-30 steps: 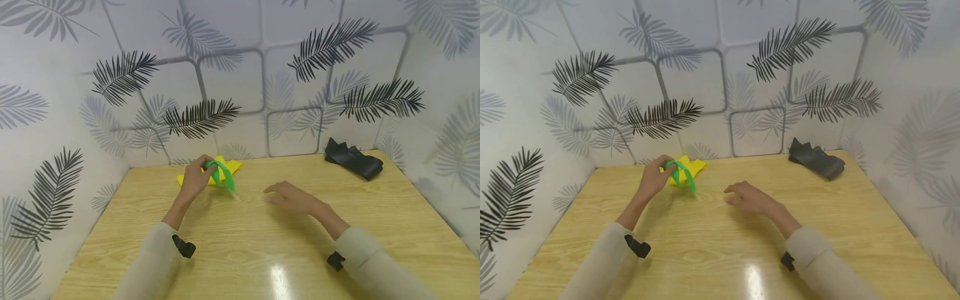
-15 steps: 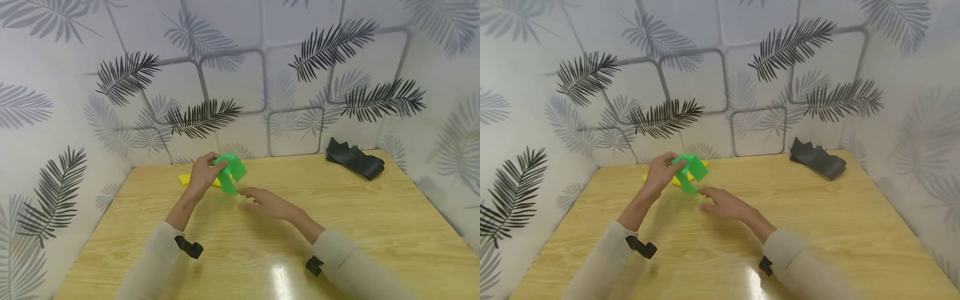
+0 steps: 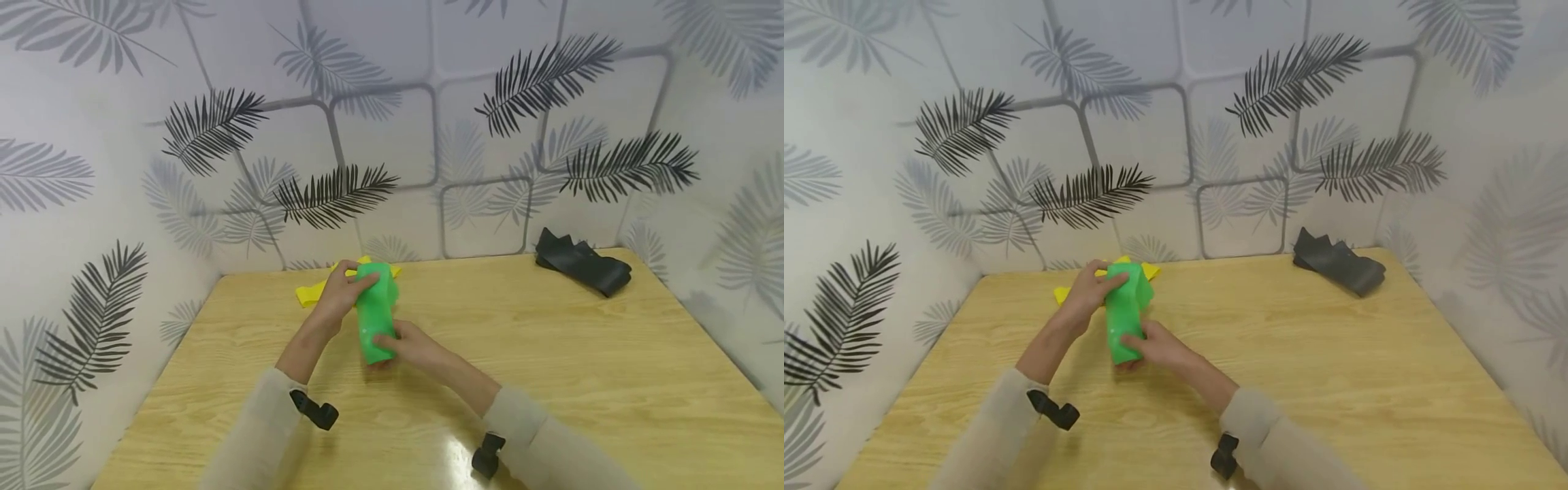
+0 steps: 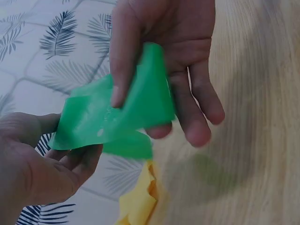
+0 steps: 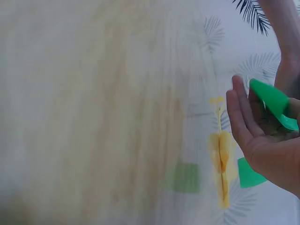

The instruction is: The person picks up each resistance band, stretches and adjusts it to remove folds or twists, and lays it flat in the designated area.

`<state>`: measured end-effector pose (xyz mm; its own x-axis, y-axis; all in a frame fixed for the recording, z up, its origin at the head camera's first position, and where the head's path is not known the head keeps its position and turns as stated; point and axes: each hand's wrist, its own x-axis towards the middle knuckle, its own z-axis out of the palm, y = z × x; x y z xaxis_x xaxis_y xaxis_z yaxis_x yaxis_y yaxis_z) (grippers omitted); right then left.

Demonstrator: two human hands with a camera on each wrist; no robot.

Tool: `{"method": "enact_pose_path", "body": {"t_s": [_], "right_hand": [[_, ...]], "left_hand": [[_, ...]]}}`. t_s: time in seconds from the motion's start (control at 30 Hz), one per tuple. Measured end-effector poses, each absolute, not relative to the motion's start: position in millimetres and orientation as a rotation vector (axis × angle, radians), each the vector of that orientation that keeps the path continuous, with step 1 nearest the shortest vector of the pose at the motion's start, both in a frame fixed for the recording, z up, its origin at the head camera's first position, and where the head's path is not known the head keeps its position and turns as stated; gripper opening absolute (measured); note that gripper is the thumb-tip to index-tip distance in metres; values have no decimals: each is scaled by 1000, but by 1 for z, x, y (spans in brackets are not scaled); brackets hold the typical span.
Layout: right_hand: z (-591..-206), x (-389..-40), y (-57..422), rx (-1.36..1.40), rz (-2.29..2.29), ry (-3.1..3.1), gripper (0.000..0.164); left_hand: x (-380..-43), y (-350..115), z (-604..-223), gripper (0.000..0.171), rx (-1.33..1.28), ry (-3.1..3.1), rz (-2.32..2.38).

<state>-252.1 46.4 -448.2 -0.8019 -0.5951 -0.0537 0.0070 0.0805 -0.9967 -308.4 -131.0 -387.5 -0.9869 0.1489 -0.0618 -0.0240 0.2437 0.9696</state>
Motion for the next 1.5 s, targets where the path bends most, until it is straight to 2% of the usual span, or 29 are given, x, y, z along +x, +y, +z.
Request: {"method": "enact_pose_path", "body": {"t_s": [0.13,0.3,0.53,0.93,1.23,1.5], "right_hand": [[-452,-243,39,-539,-1884,1673,37],[-451,-235,33,-443,-1934,1572,26],[-452,-223,29,-363,-1954,1561,23],[-459,-183,20,-285,-1913,1553,27],[-458,-164,22,-269,-1849,1592,30],[-460,-147,24,-315,-1795,1581,30]], "left_hand": [[-309,-134,-397,61,80,2273,1968],[-310,-133,-400,53,119,2257,2022],[-309,-128,-405,45,59,2286,2075],[-318,-134,-421,35,-83,2292,2043],[-318,-144,-426,39,-72,2323,1962],[-316,-157,-434,35,-62,2345,1938]]}}
